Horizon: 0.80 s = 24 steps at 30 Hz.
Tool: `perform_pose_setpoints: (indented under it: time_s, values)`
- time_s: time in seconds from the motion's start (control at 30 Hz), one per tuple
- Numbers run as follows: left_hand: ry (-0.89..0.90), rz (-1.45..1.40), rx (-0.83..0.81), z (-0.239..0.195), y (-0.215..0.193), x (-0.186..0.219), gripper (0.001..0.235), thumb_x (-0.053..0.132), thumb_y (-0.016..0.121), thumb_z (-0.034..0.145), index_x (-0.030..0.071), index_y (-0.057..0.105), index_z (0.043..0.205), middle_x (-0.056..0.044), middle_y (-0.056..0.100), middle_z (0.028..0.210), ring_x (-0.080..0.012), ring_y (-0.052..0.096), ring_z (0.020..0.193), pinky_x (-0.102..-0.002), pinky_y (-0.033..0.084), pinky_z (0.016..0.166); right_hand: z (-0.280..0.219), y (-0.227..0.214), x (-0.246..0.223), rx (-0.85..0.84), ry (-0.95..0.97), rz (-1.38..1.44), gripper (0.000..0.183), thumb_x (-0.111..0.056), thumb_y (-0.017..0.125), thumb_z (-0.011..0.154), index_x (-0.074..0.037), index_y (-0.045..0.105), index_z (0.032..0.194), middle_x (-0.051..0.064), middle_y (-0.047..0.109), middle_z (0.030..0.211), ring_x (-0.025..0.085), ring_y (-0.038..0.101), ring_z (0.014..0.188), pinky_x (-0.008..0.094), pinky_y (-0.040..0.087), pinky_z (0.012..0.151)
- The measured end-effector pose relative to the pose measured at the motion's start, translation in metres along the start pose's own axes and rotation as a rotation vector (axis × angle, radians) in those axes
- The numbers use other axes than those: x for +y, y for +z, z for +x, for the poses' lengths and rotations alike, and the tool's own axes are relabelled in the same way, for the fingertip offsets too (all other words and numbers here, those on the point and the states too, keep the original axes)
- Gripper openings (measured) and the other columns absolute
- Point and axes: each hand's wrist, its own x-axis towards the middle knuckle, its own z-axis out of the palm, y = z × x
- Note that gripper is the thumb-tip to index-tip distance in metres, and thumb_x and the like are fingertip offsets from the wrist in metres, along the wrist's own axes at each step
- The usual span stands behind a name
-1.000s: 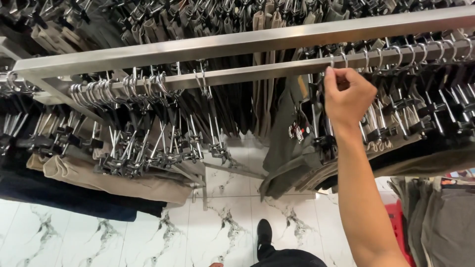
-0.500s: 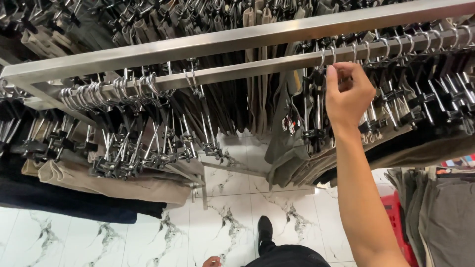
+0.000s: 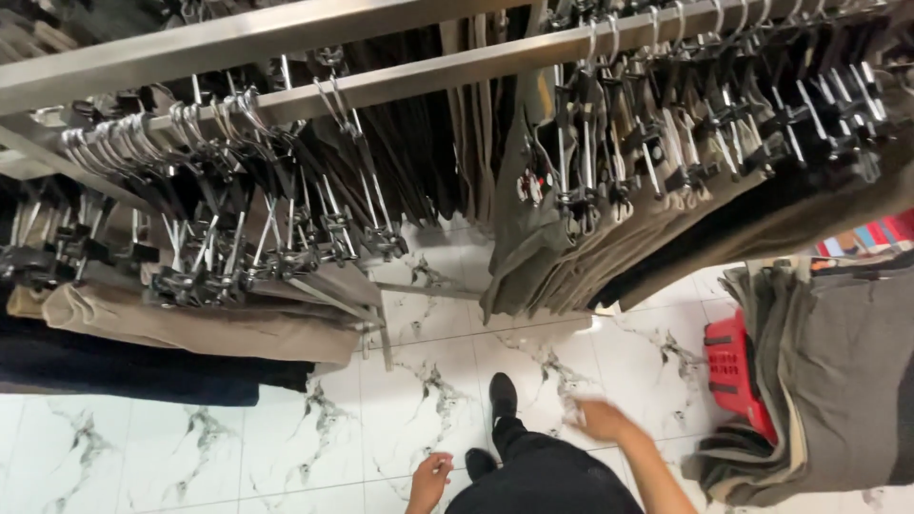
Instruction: The person removes a pair of pants from a hanger on a clothing rack, folds the pants by hand, and then places them onto a new hanger.
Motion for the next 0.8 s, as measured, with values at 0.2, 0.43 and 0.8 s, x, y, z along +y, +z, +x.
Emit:
perform_pose_setpoints:
  time_s: [0.2,0.43,0.8]
  values:
    - [0.406,0.330,-0.066,-0.038,-0.005,0.184,0.037,0.045,0.054,0.100,0.019,0.073,0.119,0.002,0.079,0.114,-0.0187,0.075,0.101,-0.030,0.053,0.090,-0.106,0.072,0.038,-0.028,0.265,0.495,0.031,-0.045,0.063,0.096,-0.029,0.073,0.120,-0.010,0.077,0.125,0.010,0.075,0.104,0.027,0.052,0.094]
    - [0.810,0.225,0.047,-0.164,0.000,0.421,0.033,0.031,0.051,0.104,0.015,0.073,0.122,0.000,0.075,0.116,-0.0211,0.074,0.100,-0.035,0.059,0.079,-0.101,0.099,0.078,0.011,0.385,0.437,0.034,-0.033,0.057,0.086,-0.026,0.073,0.115,0.000,0.085,0.102,0.020,0.077,0.099,0.029,0.053,0.087]
    - [1.469,0.308,0.746,-0.189,0.093,0.661,0.021,0.019,0.064,0.102,0.006,0.076,0.113,-0.004,0.077,0.100,-0.0177,0.073,0.081,-0.031,0.054,0.052,-0.022,0.049,0.270,0.093,0.554,0.941,0.020,-0.021,0.059,0.101,-0.015,0.074,0.114,0.009,0.087,0.098,0.018,0.071,0.065,0.027,0.053,0.055]
